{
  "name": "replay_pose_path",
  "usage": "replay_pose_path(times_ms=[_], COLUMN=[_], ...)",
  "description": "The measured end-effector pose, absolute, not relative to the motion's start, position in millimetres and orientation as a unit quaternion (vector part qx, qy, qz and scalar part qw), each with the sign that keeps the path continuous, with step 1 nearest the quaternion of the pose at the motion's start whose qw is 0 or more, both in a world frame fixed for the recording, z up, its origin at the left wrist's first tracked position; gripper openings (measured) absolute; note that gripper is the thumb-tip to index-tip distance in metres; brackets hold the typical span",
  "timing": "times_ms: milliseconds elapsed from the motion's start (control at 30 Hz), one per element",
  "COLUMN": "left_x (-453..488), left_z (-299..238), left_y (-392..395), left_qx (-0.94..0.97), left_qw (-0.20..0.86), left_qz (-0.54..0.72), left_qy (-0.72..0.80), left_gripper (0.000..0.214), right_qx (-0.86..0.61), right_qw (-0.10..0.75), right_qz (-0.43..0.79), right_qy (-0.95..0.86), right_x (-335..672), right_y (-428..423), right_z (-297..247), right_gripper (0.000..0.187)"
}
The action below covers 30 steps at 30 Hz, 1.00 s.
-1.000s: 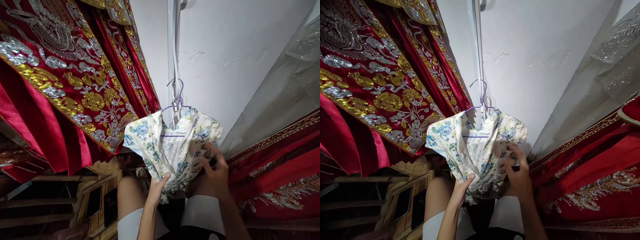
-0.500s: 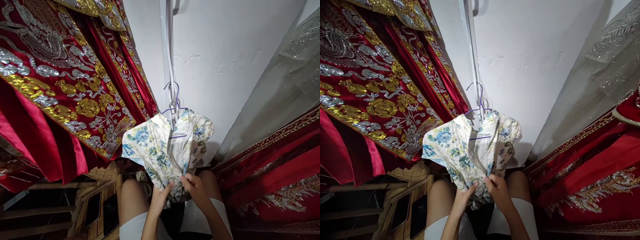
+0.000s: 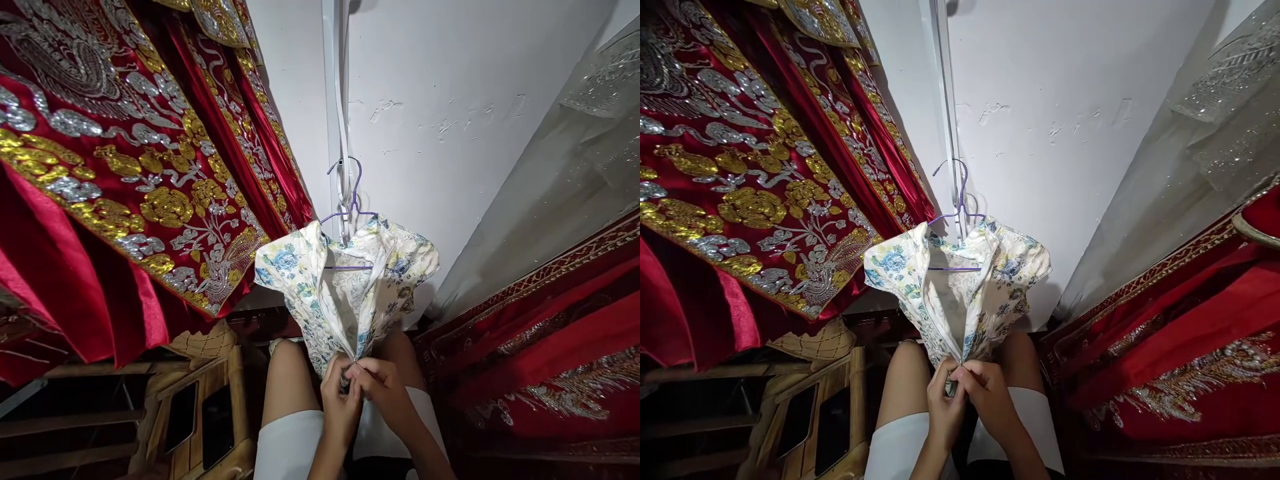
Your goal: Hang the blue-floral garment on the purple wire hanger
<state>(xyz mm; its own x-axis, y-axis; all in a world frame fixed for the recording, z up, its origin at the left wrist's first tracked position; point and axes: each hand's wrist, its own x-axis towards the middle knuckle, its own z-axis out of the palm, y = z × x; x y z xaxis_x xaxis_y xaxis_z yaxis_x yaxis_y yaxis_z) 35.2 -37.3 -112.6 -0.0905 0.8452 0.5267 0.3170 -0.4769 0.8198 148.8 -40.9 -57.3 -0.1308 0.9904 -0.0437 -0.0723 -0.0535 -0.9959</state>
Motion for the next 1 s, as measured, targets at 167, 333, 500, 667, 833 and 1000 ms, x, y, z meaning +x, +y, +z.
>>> replay_pose_path(times_ms=[167, 333, 500, 667, 833, 1000], left_x=[33, 25, 10, -2, -2, 5], left_z=[-120, -134, -124, -41, 63, 84], left_y=[-31, -23, -7, 32, 76, 83], left_qx=[0.664, 0.698, 0.721, 0.721, 0.776, 0.800], left_qw=[0.243, 0.242, 0.264, 0.212, 0.067, -0.023], left_qz=[0.552, 0.513, 0.461, 0.526, 0.544, 0.516], left_qy=[0.442, 0.437, 0.445, 0.399, 0.313, 0.304], left_gripper=[0.020, 0.025, 0.022, 0.021, 0.025, 0.014], right_qx=[-0.461, -0.405, -0.400, -0.395, -0.392, -0.434], right_qw=[0.545, 0.618, 0.621, 0.600, 0.586, 0.583], right_qz=[0.554, 0.519, 0.470, 0.428, 0.381, 0.333], right_qy=[-0.428, -0.429, -0.483, -0.549, -0.598, -0.600], right_x=[164, 175, 165, 155, 157, 159], right_y=[-2, 53, 61, 50, 49, 58], right_z=[-9, 75, 96, 76, 78, 66], right_gripper=[0.041, 0.039, 0.034, 0.036, 0.038, 0.039])
